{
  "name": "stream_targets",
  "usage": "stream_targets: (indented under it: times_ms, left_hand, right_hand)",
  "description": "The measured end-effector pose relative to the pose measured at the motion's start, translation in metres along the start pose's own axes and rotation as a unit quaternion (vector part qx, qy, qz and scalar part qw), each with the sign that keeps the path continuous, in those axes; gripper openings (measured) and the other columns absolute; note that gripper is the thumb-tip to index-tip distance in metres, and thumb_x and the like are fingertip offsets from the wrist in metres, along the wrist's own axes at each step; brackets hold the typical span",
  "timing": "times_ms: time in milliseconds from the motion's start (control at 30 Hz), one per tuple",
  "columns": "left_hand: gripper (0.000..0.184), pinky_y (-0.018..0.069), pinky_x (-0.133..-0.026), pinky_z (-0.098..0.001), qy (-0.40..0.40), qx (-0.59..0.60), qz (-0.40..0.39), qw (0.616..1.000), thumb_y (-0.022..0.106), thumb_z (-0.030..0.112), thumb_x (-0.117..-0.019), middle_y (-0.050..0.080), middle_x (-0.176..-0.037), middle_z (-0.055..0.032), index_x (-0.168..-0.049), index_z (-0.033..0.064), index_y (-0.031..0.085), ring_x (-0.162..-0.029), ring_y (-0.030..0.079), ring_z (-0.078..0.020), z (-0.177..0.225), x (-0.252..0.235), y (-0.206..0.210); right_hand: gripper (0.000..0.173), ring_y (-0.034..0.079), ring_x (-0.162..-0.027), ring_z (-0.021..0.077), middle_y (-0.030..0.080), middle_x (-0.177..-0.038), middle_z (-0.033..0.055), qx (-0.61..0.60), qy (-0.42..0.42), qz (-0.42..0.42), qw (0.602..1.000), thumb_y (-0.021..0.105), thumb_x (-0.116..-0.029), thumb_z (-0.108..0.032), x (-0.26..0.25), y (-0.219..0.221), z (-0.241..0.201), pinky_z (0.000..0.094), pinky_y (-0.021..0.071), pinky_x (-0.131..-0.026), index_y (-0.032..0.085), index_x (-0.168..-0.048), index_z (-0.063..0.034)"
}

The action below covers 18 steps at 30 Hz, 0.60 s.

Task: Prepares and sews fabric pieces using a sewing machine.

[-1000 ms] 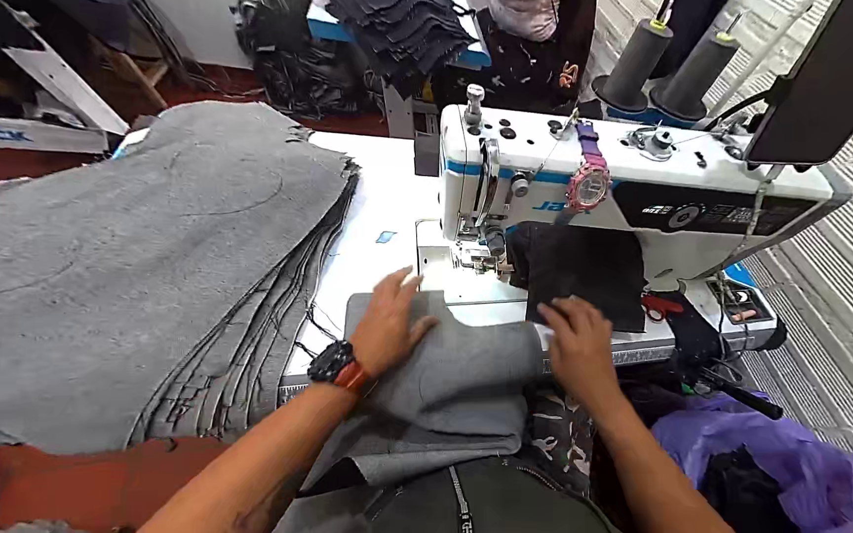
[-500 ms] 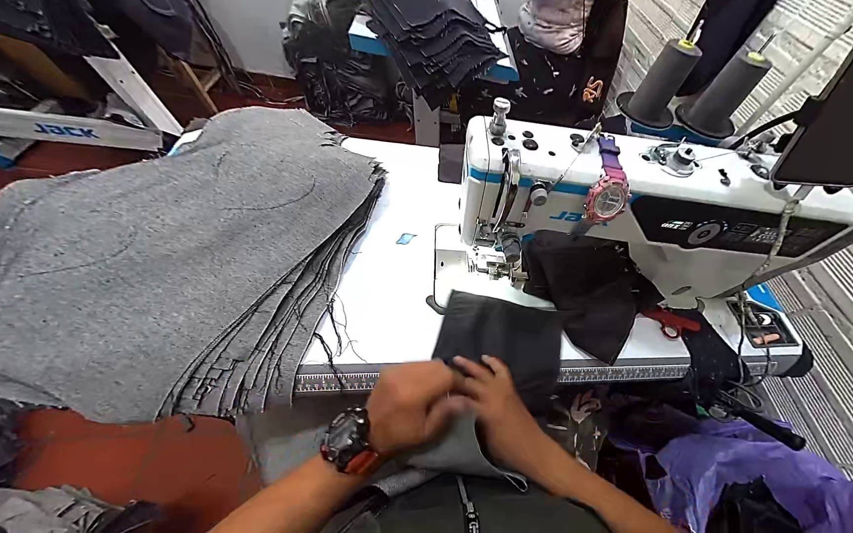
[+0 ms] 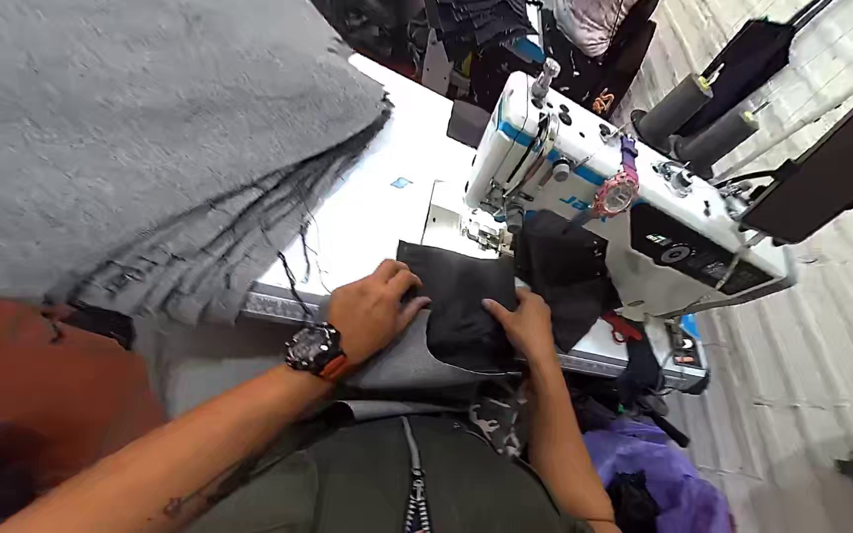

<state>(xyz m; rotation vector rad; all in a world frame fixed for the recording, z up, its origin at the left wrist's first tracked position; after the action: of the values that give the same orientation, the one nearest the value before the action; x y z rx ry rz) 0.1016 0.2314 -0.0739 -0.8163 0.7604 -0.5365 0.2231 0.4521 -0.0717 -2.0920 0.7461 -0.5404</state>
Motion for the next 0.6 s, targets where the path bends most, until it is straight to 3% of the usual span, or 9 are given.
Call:
stream_targets:
  times_ms: [100,200,300,367,467,533,600]
  left_hand:
    - [0.031,0.0590,-0.067,-0.0572,0.016,0.009,0.015,1.000,0.063,0.034,-0.0999,0.070,-0.118,-0.0159,-0.107,0.0057,0.072,-0.091,0.073,-0.0361,0.004,-0.007,0.003]
    - [0.030,0.0608,-0.083,-0.0494,0.046,-0.001,0.006,0.999,0.057,0.033,-0.1021,0.071,-0.126,-0.0067,-0.114,0.0124,0.075,-0.104,0.072,-0.0276,0.008,0.001,0.009]
    - [0.034,0.0592,-0.090,-0.0406,0.047,-0.016,-0.030,0.998,0.053,0.039,-0.1038,0.068,-0.134,0.0021,-0.122,0.0202,0.074,-0.108,0.070,-0.0185,0.013,0.001,0.015]
    - [0.038,0.0559,-0.098,-0.0400,0.030,0.000,-0.078,0.996,0.049,0.041,-0.1062,0.065,-0.142,0.0030,-0.131,0.0220,0.070,-0.118,0.068,-0.0184,0.014,0.001,0.018]
    - [0.033,0.0579,-0.093,-0.0389,0.050,-0.004,-0.037,0.998,0.058,0.038,-0.1023,0.068,-0.137,0.0031,-0.125,0.0212,0.075,-0.110,0.071,-0.0179,0.014,0.001,0.015]
    - [0.029,0.0594,-0.087,-0.0387,0.077,-0.005,0.003,0.997,0.064,0.034,-0.0992,0.071,-0.131,0.0014,-0.120,0.0187,0.078,-0.103,0.073,-0.0184,0.012,0.003,0.014]
    - [0.030,0.0586,-0.088,-0.0394,0.087,-0.011,-0.010,0.996,0.062,0.032,-0.0998,0.071,-0.132,-0.0004,-0.122,0.0169,0.077,-0.104,0.072,-0.0196,0.010,0.002,0.012]
  right_hand:
    - [0.037,0.066,-0.104,0.0367,0.067,-0.108,0.0217,0.041,-0.133,0.064,0.988,0.080,-0.0889,-0.030,0.003,-0.018,-0.023,0.0574,0.0538,-0.091,0.073,-0.107,0.0018]
    - [0.025,0.065,-0.111,0.0372,0.068,-0.114,0.0193,0.140,-0.298,0.207,0.921,0.075,-0.0922,-0.026,0.035,-0.032,-0.046,0.0560,0.0538,-0.092,0.074,-0.101,-0.0026]
    - [0.019,0.071,-0.104,0.0355,0.074,-0.107,0.0157,0.169,-0.330,0.274,0.888,0.068,-0.0939,-0.021,0.047,-0.038,-0.050,0.0555,0.0564,-0.089,0.078,-0.103,-0.0078]
    - [0.021,0.070,-0.096,0.0435,0.073,-0.099,0.0217,0.151,-0.309,0.240,0.908,0.067,-0.0916,-0.013,0.039,-0.035,-0.039,0.0626,0.0544,-0.083,0.078,-0.107,-0.0050]
    - [0.016,0.058,-0.116,0.0576,0.064,-0.115,0.0350,0.121,-0.286,0.159,0.937,0.070,-0.0869,-0.007,0.023,-0.026,-0.025,0.0736,0.0445,-0.090,0.076,-0.099,0.0019]
    - [0.016,0.047,-0.132,0.0592,0.061,-0.127,0.0355,0.114,-0.316,0.141,0.931,0.070,-0.0858,-0.005,0.022,-0.021,-0.025,0.0753,0.0383,-0.101,0.074,-0.098,0.0037]
    - [0.016,0.049,-0.131,0.0581,0.065,-0.123,0.0333,0.101,-0.347,0.126,0.924,0.073,-0.0807,0.000,0.030,-0.017,-0.036,0.0733,0.0411,-0.101,0.072,-0.095,0.0060]
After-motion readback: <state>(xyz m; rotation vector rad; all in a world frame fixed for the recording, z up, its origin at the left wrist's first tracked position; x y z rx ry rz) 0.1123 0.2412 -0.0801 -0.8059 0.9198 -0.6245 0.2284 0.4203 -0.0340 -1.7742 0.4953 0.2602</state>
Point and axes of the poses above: each hand's wrist, its own x-axis away from the middle knuckle, its own y-axis out of the palm, z = x × y, the point moved 8 cm from there along -x, towards the middle knuckle
